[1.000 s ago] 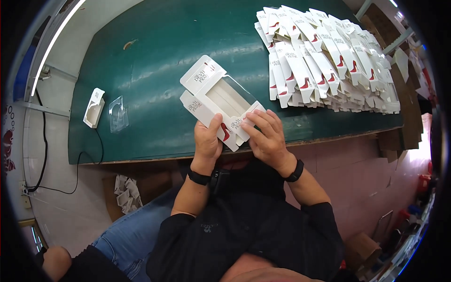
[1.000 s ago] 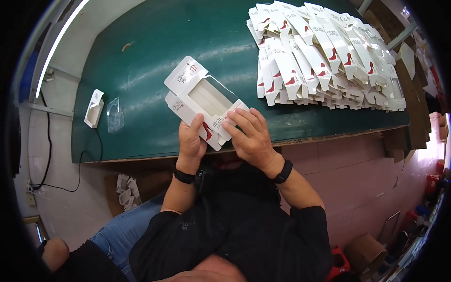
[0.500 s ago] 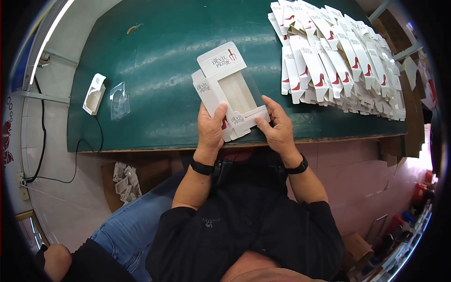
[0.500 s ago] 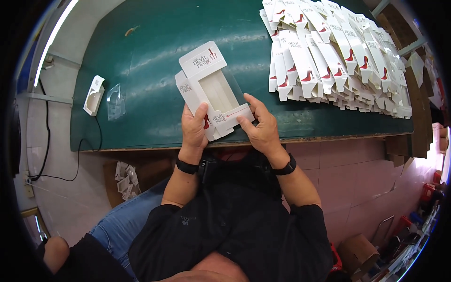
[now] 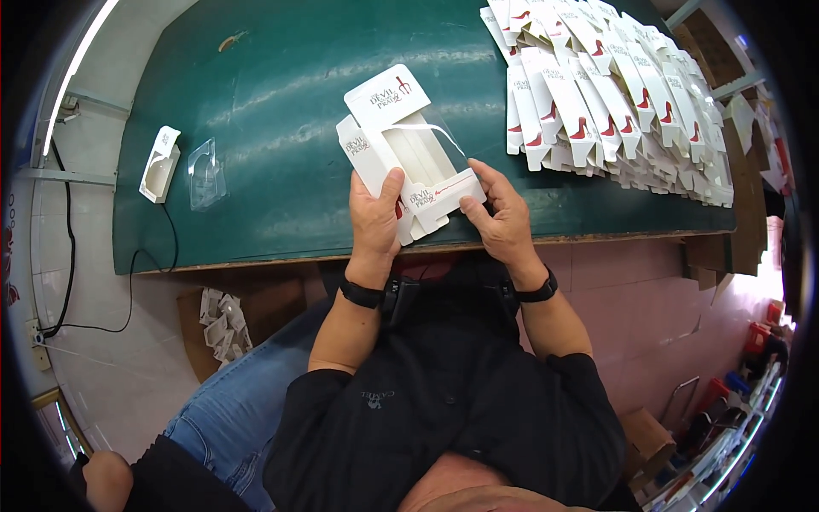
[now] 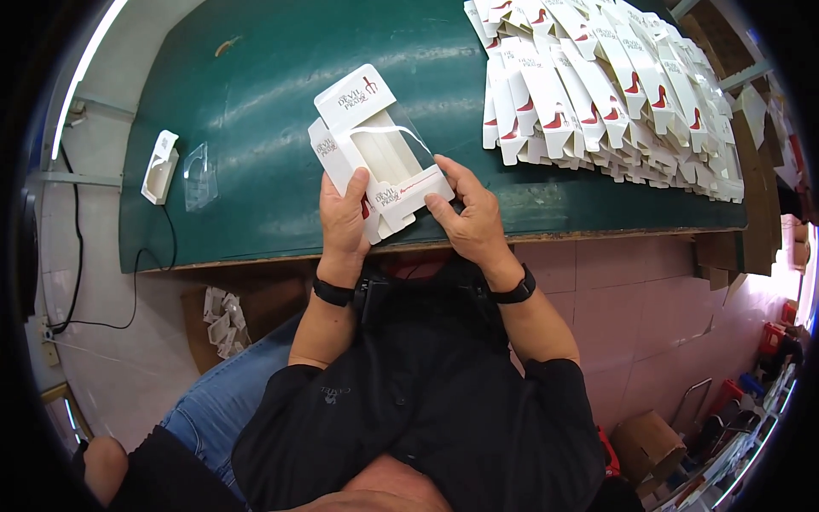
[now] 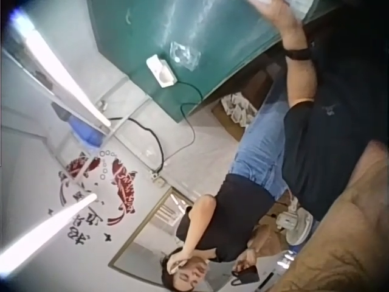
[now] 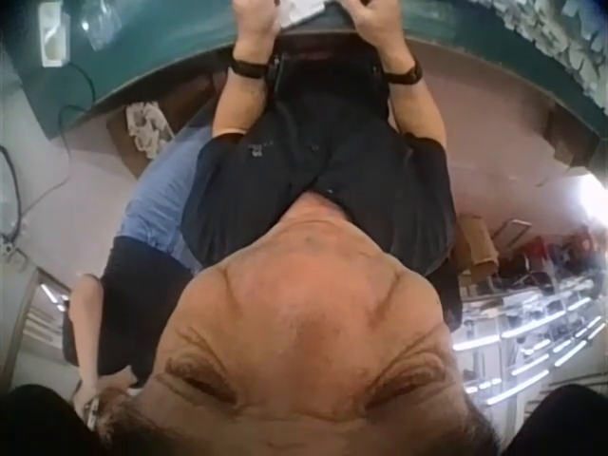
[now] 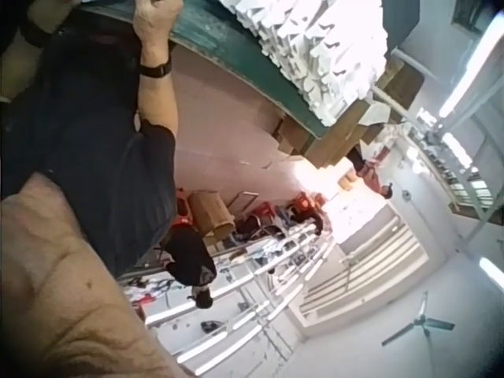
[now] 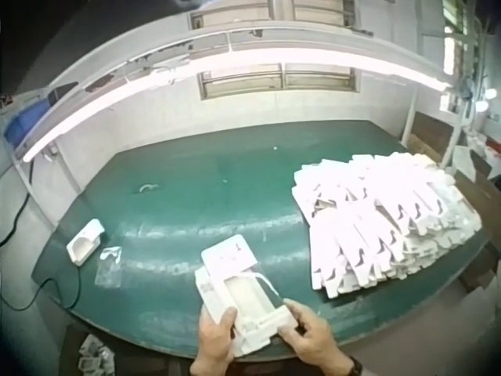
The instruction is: The person picks up a flat box from a stack, folds the bottom and top flaps to assemble it, and places it on the table. This process is repeated with several more boxes from the stack.
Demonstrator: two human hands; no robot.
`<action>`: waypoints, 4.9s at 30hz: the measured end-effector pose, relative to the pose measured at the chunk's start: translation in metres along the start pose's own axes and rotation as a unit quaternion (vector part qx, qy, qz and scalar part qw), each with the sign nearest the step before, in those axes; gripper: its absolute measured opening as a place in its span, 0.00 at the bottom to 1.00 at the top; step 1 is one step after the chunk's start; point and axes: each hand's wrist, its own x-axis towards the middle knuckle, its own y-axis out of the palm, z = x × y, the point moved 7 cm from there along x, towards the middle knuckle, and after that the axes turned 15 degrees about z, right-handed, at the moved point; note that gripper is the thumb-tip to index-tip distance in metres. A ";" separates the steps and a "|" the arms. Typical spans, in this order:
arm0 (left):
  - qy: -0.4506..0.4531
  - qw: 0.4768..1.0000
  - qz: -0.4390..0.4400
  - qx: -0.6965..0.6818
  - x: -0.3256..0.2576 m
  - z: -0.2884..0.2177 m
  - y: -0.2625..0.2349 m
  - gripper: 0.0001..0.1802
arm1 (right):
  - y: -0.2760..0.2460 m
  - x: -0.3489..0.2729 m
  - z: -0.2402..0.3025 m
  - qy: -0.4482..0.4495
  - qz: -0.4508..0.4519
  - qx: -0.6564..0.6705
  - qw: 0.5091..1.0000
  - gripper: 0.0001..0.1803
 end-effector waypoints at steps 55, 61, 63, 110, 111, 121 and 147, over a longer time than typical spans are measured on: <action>-0.055 0.997 0.056 -0.026 -0.015 0.001 0.002 0.20 | -0.003 0.012 0.026 -0.040 -0.059 -0.062 0.995 0.26; -0.072 0.995 0.067 -0.035 -0.013 0.003 -0.002 0.20 | 0.010 0.015 -0.004 0.003 -0.051 0.178 0.983 0.22; -0.078 0.994 0.055 -0.043 -0.011 0.003 -0.002 0.20 | 0.008 0.016 -0.005 0.019 -0.043 0.189 0.981 0.22; 0.019 0.991 0.090 0.093 -0.010 -0.025 0.009 0.53 | -0.001 0.004 0.060 -0.133 -0.126 -0.054 0.982 0.14; 0.044 0.987 0.095 0.119 -0.011 -0.031 0.010 0.60 | 0.004 0.004 0.074 -0.172 -0.114 -0.123 0.971 0.14; 0.051 0.991 0.096 0.075 -0.016 -0.026 0.019 0.79 | 0.035 0.002 0.105 -0.285 -0.067 -0.268 0.918 0.19; 0.063 0.996 0.055 0.040 -0.013 -0.028 0.014 0.53 | 0.048 0.012 0.096 -0.233 0.007 -0.242 0.942 0.42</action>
